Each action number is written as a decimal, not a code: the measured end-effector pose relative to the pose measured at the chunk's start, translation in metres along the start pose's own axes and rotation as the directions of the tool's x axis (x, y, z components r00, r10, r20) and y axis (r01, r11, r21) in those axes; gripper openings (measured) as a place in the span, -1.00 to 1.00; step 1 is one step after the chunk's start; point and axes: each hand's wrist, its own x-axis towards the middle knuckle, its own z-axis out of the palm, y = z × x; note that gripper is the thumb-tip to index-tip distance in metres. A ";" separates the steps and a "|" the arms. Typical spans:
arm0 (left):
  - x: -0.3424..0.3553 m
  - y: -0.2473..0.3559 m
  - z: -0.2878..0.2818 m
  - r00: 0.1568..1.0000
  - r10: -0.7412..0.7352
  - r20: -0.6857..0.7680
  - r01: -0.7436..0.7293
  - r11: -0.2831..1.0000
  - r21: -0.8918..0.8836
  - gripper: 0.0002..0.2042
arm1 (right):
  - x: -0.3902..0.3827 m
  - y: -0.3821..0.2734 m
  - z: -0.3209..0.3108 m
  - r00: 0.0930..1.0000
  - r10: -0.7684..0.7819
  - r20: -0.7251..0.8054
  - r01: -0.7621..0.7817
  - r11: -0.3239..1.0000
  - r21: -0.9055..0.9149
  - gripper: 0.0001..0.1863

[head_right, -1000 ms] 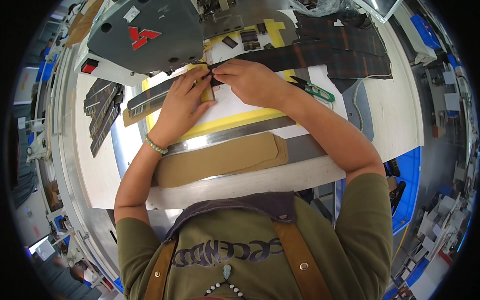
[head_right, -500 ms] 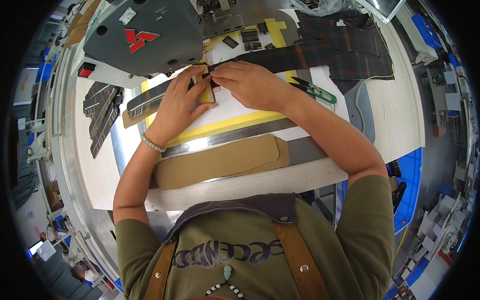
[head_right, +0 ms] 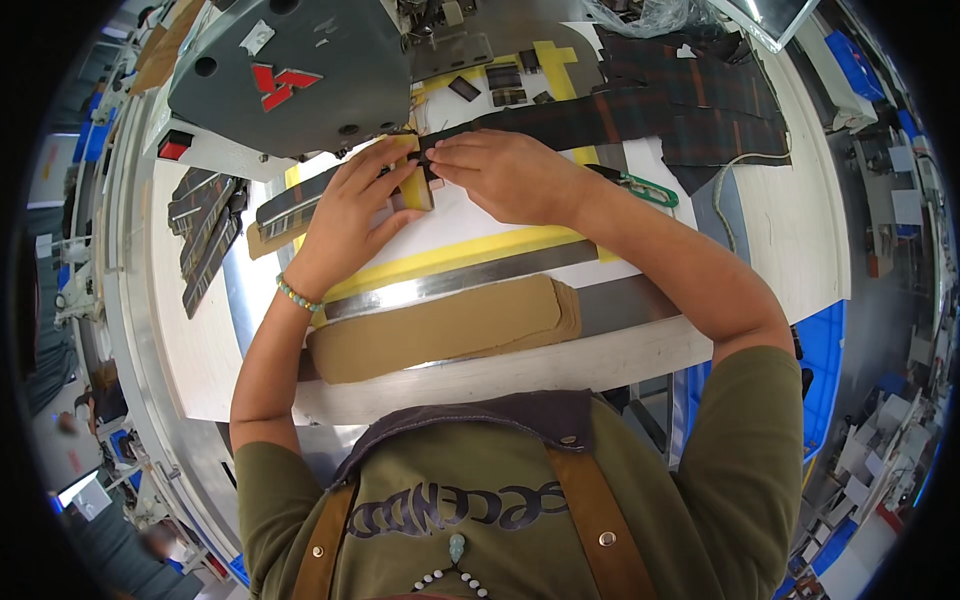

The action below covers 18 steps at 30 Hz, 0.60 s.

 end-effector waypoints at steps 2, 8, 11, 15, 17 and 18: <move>-0.005 0.002 -0.001 0.999 -0.032 0.002 0.032 0.997 0.075 -0.39 | -0.001 0.001 0.000 1.000 0.004 0.009 -0.004 1.000 0.001 -0.62; -0.011 0.004 0.005 0.996 -0.037 -0.078 0.047 0.989 0.139 -0.42 | 0.002 0.000 0.000 1.000 0.005 -0.002 -0.005 1.000 0.007 -0.63; -0.011 0.002 0.004 0.998 -0.033 -0.049 0.039 0.990 0.135 -0.43 | 0.002 -0.001 -0.001 1.000 0.019 0.002 -0.019 0.999 0.030 -0.63; -0.011 0.003 0.003 0.998 -0.038 -0.051 0.045 0.990 0.136 -0.44 | 0.003 -0.001 -0.001 0.999 0.036 -0.009 -0.035 0.998 0.055 -0.63; -0.011 0.003 0.002 0.998 -0.041 -0.050 0.047 0.990 0.133 -0.44 | 0.004 -0.001 -0.001 0.999 0.033 -0.007 -0.033 0.997 0.066 -0.65; -0.012 0.003 0.003 0.998 -0.041 -0.051 0.047 0.990 0.134 -0.44 | 0.004 -0.001 -0.001 0.999 0.030 -0.010 -0.030 0.998 0.061 -0.66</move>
